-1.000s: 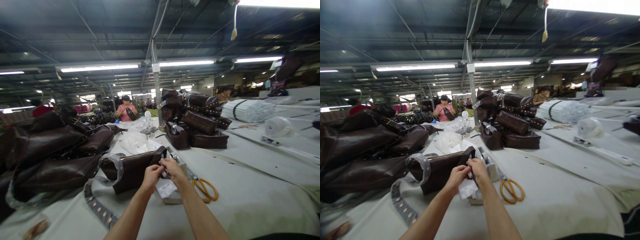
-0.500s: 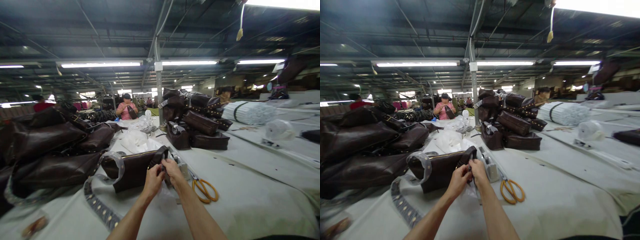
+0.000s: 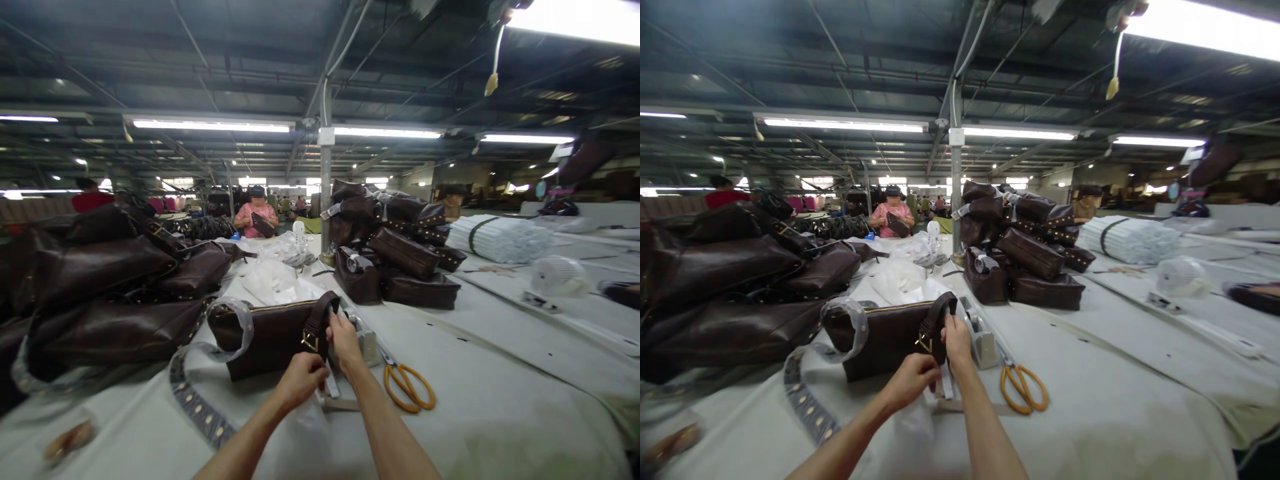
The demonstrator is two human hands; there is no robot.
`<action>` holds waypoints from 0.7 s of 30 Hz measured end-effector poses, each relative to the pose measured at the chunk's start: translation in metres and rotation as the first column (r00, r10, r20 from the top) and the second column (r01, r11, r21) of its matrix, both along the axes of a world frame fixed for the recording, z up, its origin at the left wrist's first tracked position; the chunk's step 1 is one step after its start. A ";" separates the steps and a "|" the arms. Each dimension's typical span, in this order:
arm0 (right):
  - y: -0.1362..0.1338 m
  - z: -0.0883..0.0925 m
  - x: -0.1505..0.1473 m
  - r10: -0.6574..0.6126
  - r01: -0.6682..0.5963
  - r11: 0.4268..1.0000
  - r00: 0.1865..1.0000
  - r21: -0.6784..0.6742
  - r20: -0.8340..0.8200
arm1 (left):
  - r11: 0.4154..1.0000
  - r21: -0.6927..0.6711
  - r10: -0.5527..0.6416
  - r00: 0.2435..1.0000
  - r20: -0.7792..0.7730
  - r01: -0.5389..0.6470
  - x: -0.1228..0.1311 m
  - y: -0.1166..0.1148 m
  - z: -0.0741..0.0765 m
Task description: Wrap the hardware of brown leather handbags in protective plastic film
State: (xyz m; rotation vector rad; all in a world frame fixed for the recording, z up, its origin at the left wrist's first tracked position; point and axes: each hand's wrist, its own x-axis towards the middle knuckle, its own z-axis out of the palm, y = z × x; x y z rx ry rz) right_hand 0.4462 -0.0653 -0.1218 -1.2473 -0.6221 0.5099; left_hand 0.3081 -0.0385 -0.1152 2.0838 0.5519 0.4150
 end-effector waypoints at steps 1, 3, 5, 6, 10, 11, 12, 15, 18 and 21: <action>-0.005 0.002 -0.002 0.035 -0.035 0.999 0.999 0.007 -0.024 | 1.000 -0.027 0.017 0.999 0.039 -0.016 -0.006 0.004 -0.002; -0.016 0.005 -0.007 0.123 -0.122 0.992 0.989 0.018 -0.078 | 0.997 -0.063 0.054 0.993 0.106 -0.047 -0.018 0.014 -0.005; -0.026 0.005 -0.013 0.191 -0.189 0.982 0.973 0.021 -0.128 | 0.995 -0.078 0.071 0.988 0.135 -0.061 -0.029 0.023 -0.008; -0.030 0.004 -0.016 0.208 -0.208 0.978 0.966 0.015 -0.152 | 0.994 -0.084 0.078 0.987 0.142 -0.067 -0.034 0.027 -0.009; -0.034 -0.002 -0.024 0.165 -0.186 0.979 0.962 -0.080 -0.218 | 0.986 -0.144 0.101 0.982 0.159 -0.078 -0.047 0.032 -0.010; -0.034 -0.003 -0.025 0.147 -0.174 0.979 0.964 -0.108 -0.222 | 0.981 -0.177 0.112 0.980 0.163 -0.082 -0.050 0.030 -0.008; -0.034 -0.004 -0.025 0.132 -0.164 0.978 0.966 -0.131 -0.221 | 0.972 -0.220 0.126 0.977 0.170 -0.087 -0.052 0.029 -0.007; -0.044 -0.006 -0.028 0.152 -0.208 0.948 0.961 -0.241 -0.231 | 0.912 -0.399 0.200 0.956 0.215 -0.101 -0.058 0.023 -0.001; -0.067 -0.011 -0.037 0.259 -0.341 0.804 0.938 -0.487 -0.229 | 0.833 -0.538 0.306 0.916 0.259 -0.126 -0.065 0.017 0.003; -0.092 -0.017 -0.058 0.322 -0.417 0.776 0.907 -0.474 -0.270 | 0.766 -0.616 0.409 0.877 0.251 -0.181 -0.069 0.010 0.002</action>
